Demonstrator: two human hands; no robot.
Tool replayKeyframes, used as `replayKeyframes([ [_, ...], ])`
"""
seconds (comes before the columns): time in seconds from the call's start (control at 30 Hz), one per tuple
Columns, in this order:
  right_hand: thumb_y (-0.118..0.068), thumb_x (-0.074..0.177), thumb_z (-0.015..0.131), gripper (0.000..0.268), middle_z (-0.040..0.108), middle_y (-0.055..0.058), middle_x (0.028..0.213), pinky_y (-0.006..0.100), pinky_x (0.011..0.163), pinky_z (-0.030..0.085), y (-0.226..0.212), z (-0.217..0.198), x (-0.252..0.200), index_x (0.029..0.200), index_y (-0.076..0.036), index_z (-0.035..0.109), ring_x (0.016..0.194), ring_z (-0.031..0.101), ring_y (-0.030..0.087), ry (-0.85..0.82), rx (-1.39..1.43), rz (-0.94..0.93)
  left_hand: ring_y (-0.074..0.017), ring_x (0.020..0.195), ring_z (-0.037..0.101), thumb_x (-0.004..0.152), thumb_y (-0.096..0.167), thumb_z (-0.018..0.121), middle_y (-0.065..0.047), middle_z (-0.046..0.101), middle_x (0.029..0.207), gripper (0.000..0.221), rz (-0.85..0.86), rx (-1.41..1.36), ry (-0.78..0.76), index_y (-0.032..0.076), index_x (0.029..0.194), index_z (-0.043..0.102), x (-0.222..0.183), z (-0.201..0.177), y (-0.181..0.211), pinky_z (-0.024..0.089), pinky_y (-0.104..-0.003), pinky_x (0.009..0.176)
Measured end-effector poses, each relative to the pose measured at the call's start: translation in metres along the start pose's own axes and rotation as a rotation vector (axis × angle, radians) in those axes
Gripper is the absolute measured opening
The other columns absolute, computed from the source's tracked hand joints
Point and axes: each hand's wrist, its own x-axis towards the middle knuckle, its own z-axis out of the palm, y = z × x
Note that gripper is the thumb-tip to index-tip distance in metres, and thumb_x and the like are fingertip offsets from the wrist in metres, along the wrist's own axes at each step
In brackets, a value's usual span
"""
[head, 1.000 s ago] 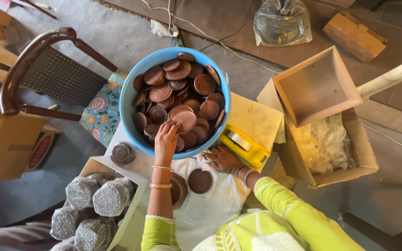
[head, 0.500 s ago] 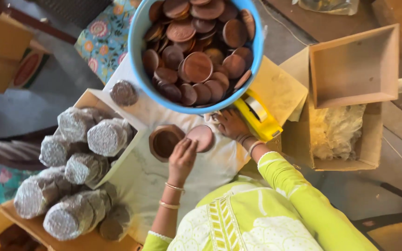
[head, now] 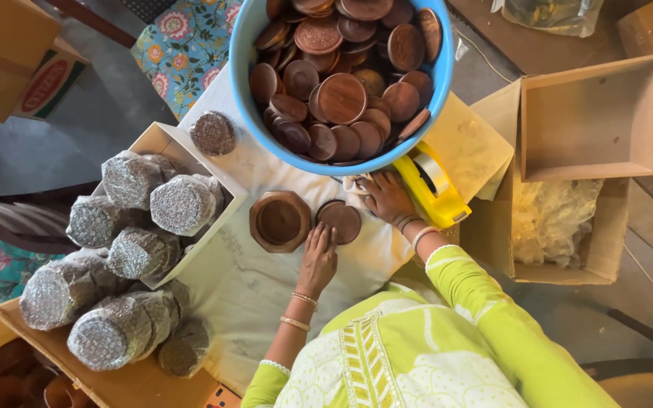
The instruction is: The person wraps small jars in bubble wrap and places them into a cardboard box, wipes brown circular lids with a cloth, and organizes the items into boxes and containers.
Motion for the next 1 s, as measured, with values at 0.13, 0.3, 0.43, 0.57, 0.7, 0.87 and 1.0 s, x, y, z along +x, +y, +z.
replayKeyframes([
  [0.13, -0.022, 0.089, 0.060, 0.040, 0.057, 0.016, 0.123, 0.054, 0.096, 0.047, -0.003, -0.005, 0.001, 0.129, -0.017, 0.061, 0.107, 0.053, 0.041, 0.037, 0.016, -0.009, -0.0378, 0.140, 0.045, 0.082, 0.006, 0.063, -0.020, 0.055, 0.138, 0.051, -0.003, -0.007, 0.005, -0.004, 0.131, 0.062, 0.000, -0.003, 0.001, 0.035, -0.051, 0.119],
  [0.3, -0.022, 0.089, 0.060, 0.043, 0.057, 0.018, 0.126, 0.053, 0.096, 0.048, -0.004, -0.005, 0.002, 0.131, -0.018, 0.061, 0.107, 0.053, 0.042, 0.043, 0.029, -0.006, -0.0383, 0.133, 0.049, 0.089, 0.011, 0.068, -0.018, 0.060, 0.127, 0.027, 0.038, 0.000, 0.110, 0.003, 0.114, 0.068, 0.011, -0.012, 0.007, 0.039, -0.053, 0.114],
  [0.43, -0.025, 0.087, 0.061, 0.042, 0.057, 0.018, 0.123, 0.053, 0.094, 0.048, 0.003, 0.007, -0.002, 0.128, -0.017, 0.062, 0.106, 0.054, 0.041, 0.058, -0.004, 0.001, -0.0378, 0.129, 0.051, 0.087, 0.012, 0.068, -0.017, 0.060, 0.121, 0.025, 0.060, 0.009, 0.098, 0.004, 0.110, 0.069, 0.032, -0.024, 0.009, 0.038, -0.057, 0.113],
  [0.57, -0.026, 0.088, 0.062, 0.041, 0.058, 0.016, 0.119, 0.053, 0.093, 0.048, 0.002, 0.002, -0.002, 0.128, -0.018, 0.063, 0.104, 0.055, 0.040, 0.032, -0.009, 0.011, -0.0398, 0.128, 0.052, 0.082, 0.010, 0.070, -0.018, 0.061, 0.123, 0.031, 0.049, -0.111, 0.225, 0.001, 0.111, 0.069, 0.074, -0.059, 0.010, 0.041, -0.055, 0.111],
  [0.7, -0.026, 0.089, 0.064, 0.038, 0.058, 0.017, 0.122, 0.053, 0.092, 0.048, 0.002, 0.001, -0.001, 0.125, -0.017, 0.063, 0.106, 0.055, 0.040, 0.101, 0.036, -0.042, -0.0372, 0.127, 0.055, 0.090, 0.004, 0.068, -0.016, 0.062, 0.123, 0.022, 0.088, -0.124, 0.381, 0.003, 0.112, 0.070, 0.139, -0.098, 0.010, 0.047, -0.048, 0.106],
  [0.87, -0.025, 0.087, 0.065, 0.040, 0.059, 0.016, 0.124, 0.053, 0.091, 0.049, 0.001, -0.002, 0.000, 0.126, -0.017, 0.063, 0.107, 0.057, 0.039, 0.068, 0.061, -0.013, -0.0380, 0.120, 0.057, 0.093, 0.002, 0.066, -0.017, 0.062, 0.118, 0.021, 0.143, -0.146, 0.389, 0.002, 0.115, 0.066, 0.233, -0.137, 0.008, 0.049, -0.047, 0.106],
  [1.0, -0.023, 0.087, 0.065, 0.040, 0.060, 0.014, 0.128, 0.052, 0.091, 0.051, 0.003, 0.003, -0.002, 0.127, -0.017, 0.063, 0.110, 0.058, 0.039, 0.107, 0.058, -0.021, -0.0405, 0.113, 0.057, 0.095, 0.005, 0.062, -0.019, 0.061, 0.111, 0.019, 0.083, -0.054, 0.282, 0.002, 0.113, 0.066, 0.298, -0.105, -0.028, 0.050, -0.048, 0.097],
])
